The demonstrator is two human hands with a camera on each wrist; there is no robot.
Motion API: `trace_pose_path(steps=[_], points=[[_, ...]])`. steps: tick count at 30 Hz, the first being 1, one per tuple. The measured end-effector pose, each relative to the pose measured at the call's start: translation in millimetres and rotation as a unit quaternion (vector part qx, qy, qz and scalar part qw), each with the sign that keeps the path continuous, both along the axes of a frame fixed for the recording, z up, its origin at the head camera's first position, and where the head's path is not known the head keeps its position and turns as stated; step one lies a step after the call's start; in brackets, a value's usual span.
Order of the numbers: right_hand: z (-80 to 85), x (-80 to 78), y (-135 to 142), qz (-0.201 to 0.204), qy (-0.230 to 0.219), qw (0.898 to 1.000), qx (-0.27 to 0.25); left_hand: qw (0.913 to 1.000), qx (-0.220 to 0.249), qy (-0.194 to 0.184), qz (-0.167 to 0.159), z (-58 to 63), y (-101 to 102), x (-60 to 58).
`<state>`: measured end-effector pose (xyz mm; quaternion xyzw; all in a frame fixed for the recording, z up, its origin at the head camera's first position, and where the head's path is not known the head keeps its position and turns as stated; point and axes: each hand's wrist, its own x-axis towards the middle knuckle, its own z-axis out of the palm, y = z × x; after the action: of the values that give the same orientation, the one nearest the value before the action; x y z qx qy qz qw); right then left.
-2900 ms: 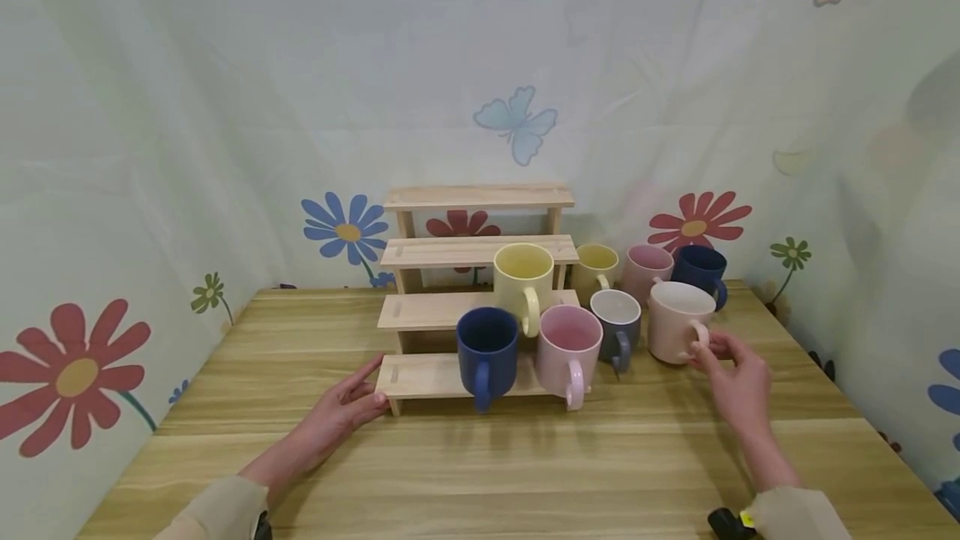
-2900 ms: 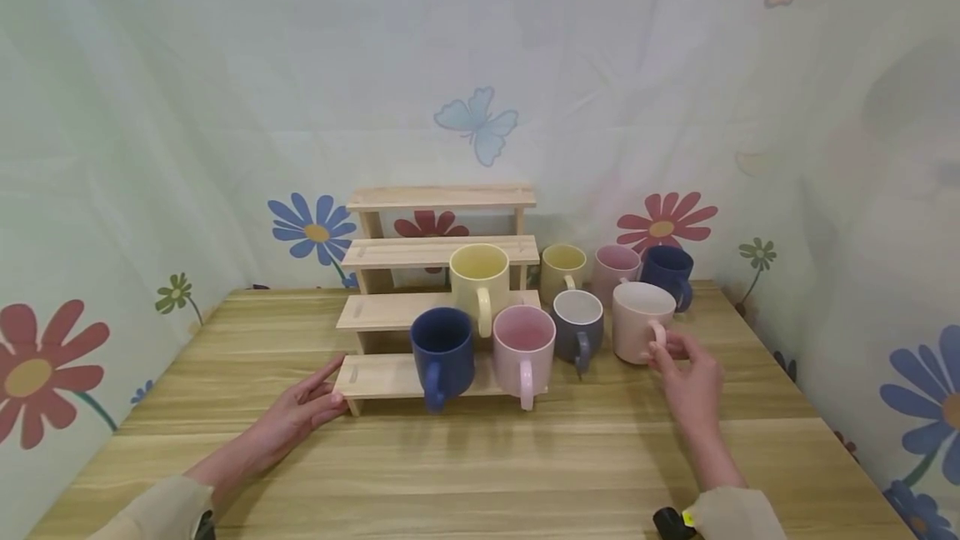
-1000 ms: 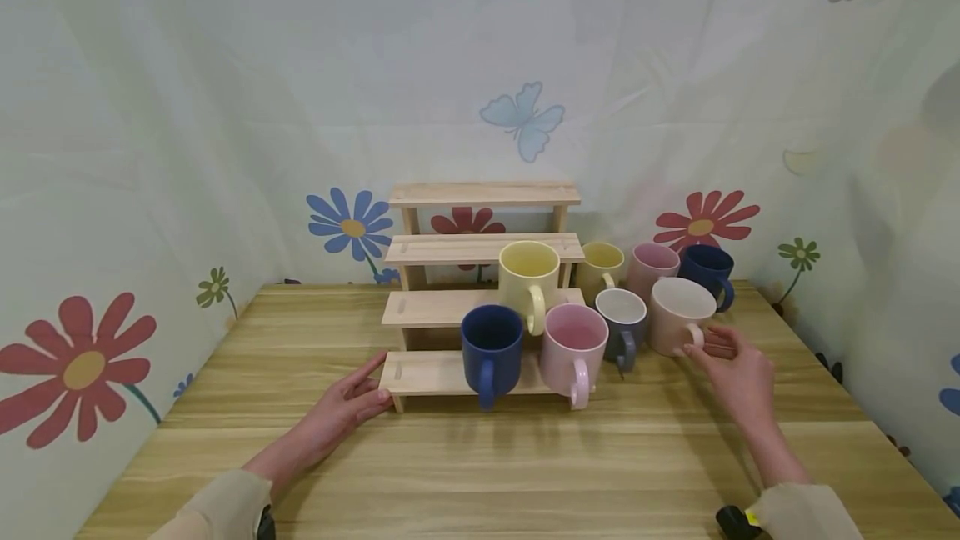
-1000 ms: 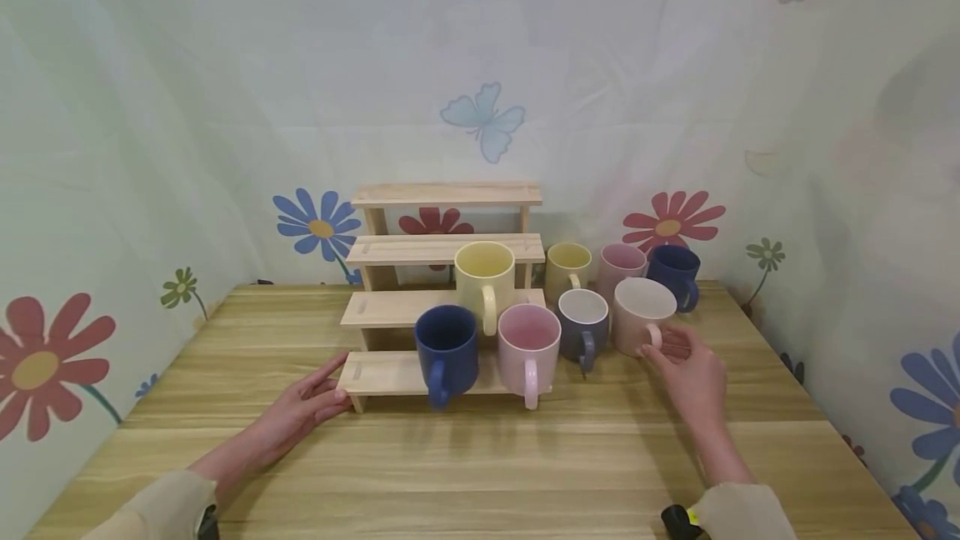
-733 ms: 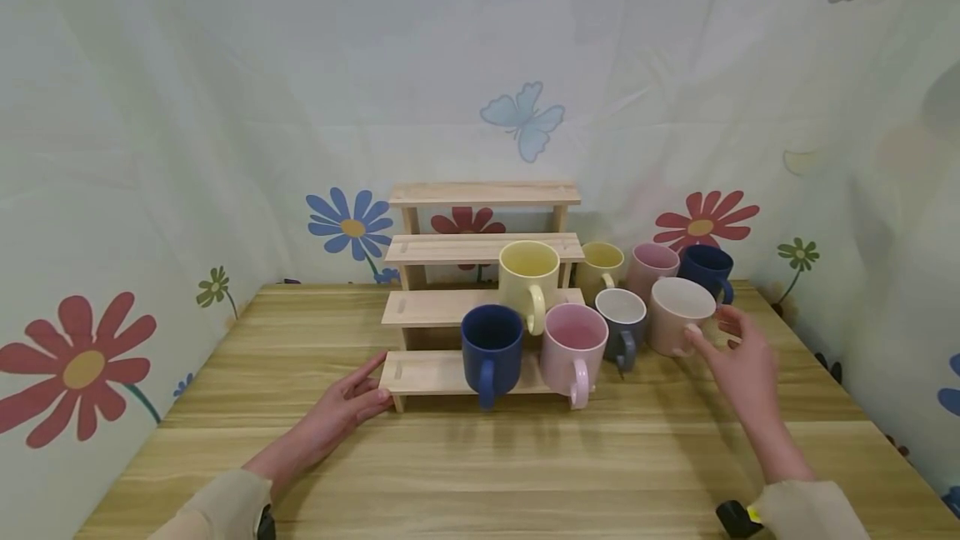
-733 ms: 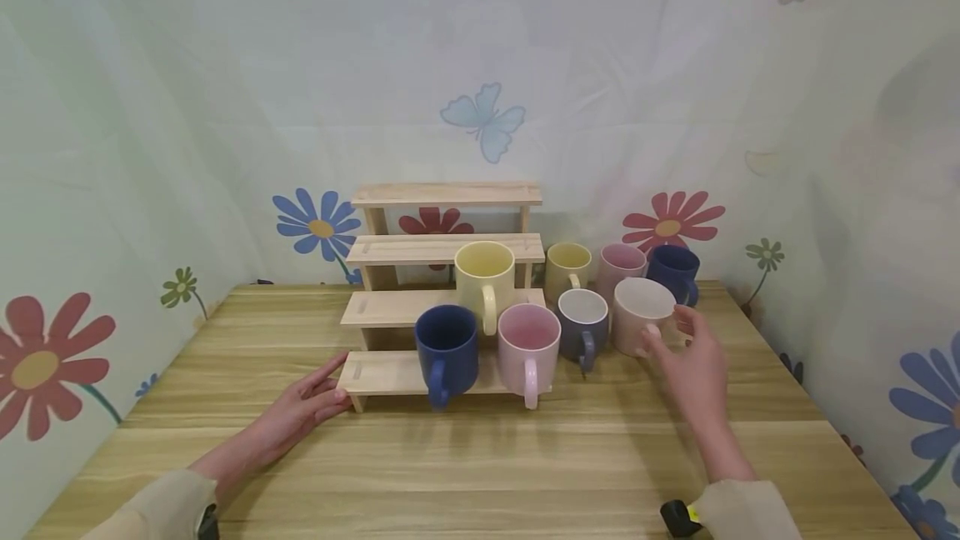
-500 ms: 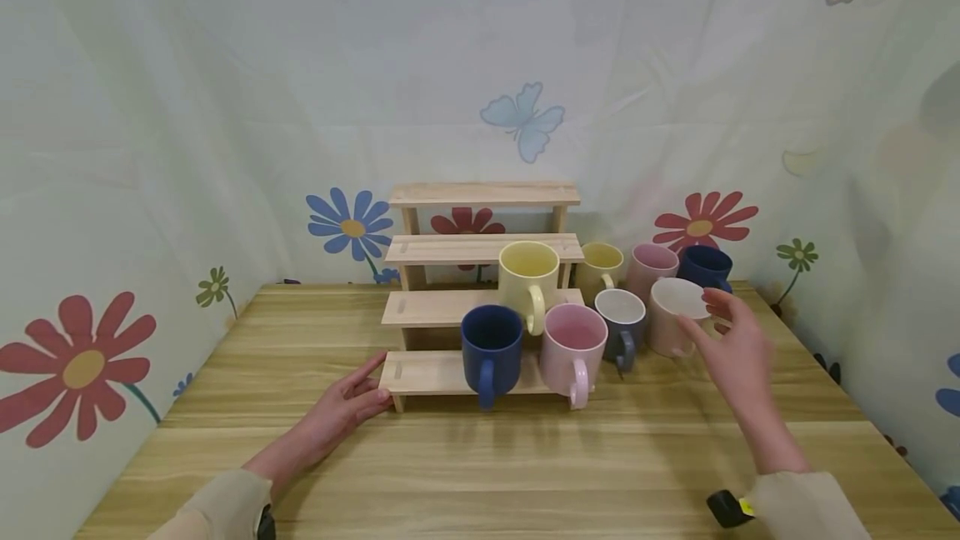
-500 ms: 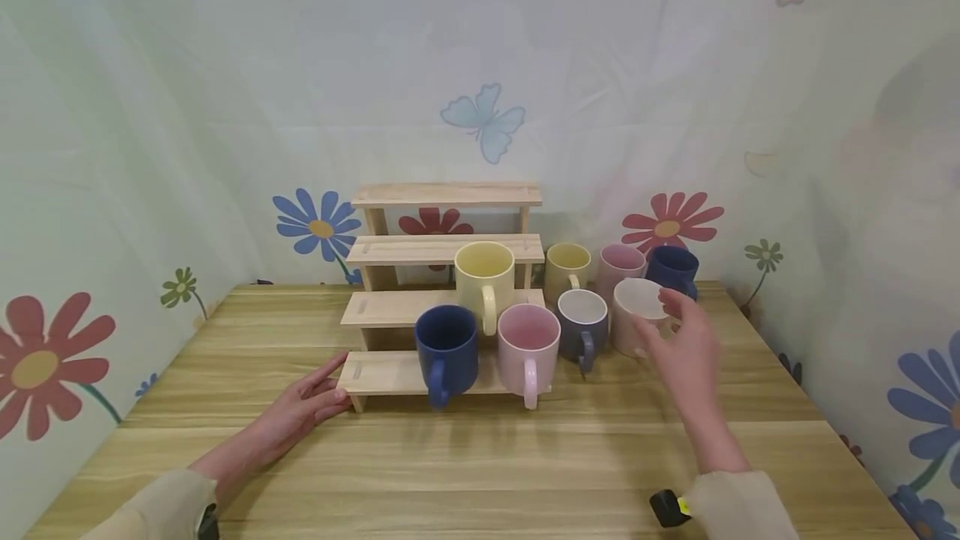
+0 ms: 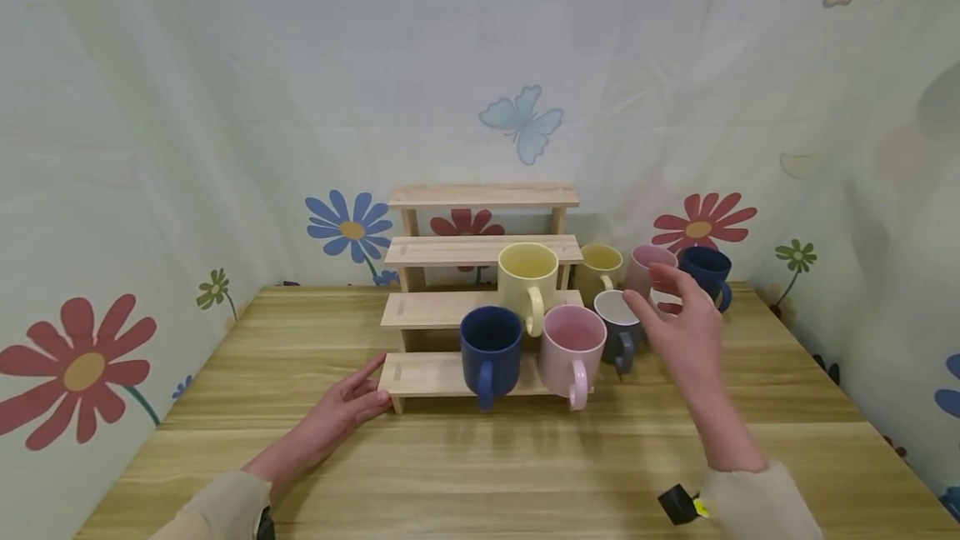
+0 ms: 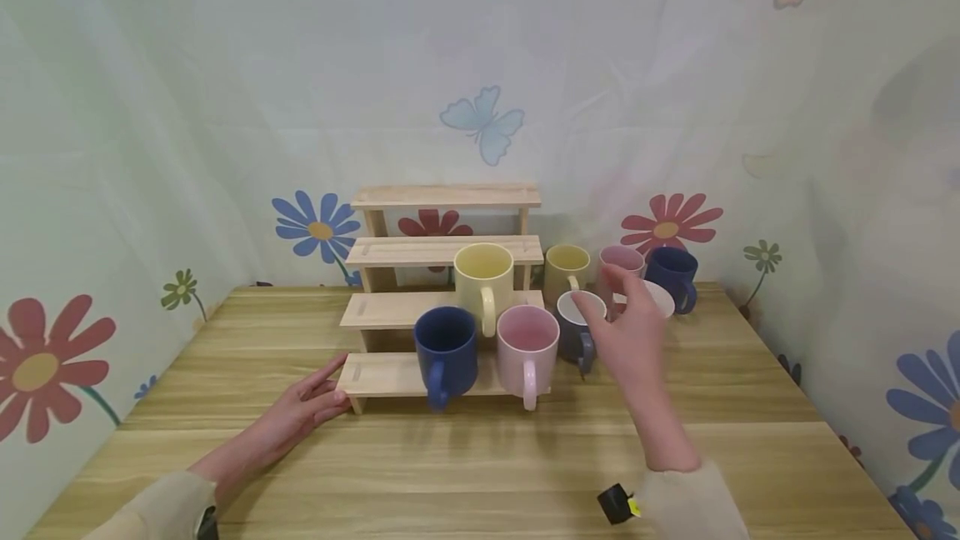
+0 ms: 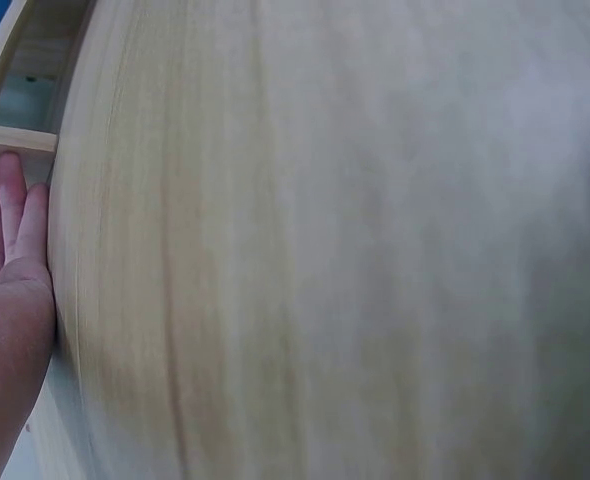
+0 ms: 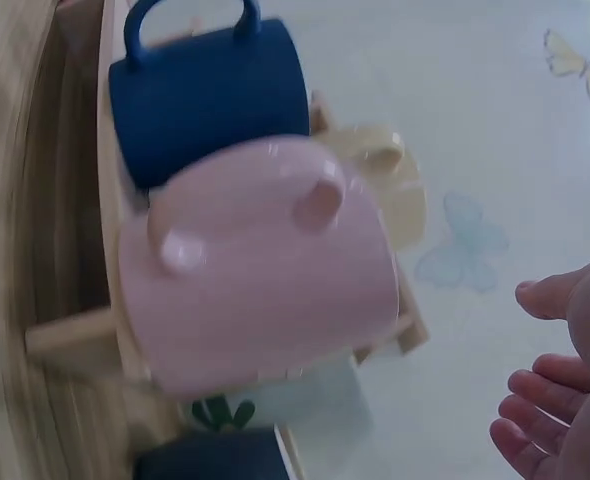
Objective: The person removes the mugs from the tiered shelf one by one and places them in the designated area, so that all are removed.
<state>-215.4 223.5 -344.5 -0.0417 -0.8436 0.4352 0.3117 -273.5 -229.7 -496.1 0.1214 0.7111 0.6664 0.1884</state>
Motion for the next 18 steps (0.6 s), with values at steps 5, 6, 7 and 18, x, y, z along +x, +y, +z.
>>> trace_pose_path(steps=[5,6,7,18], points=[[5.4,3.7,-22,0.026,0.031,0.999,-0.003,1.0,0.001,0.002,0.001,-0.6,1,-0.8],[5.7,4.5,-26,0.03,0.034,0.999,-0.003,1.0,0.002,0.002,0.001,-0.7,1,-0.9],[5.8,4.9,-30,0.033,0.036,0.999,-0.002,1.0,0.003,0.003,0.001,-0.8,1,-1.2],[3.9,2.3,-67,0.083,0.031,0.996,-0.003,0.9999,0.01,0.002,0.0,-2.4,-1,-2.9]])
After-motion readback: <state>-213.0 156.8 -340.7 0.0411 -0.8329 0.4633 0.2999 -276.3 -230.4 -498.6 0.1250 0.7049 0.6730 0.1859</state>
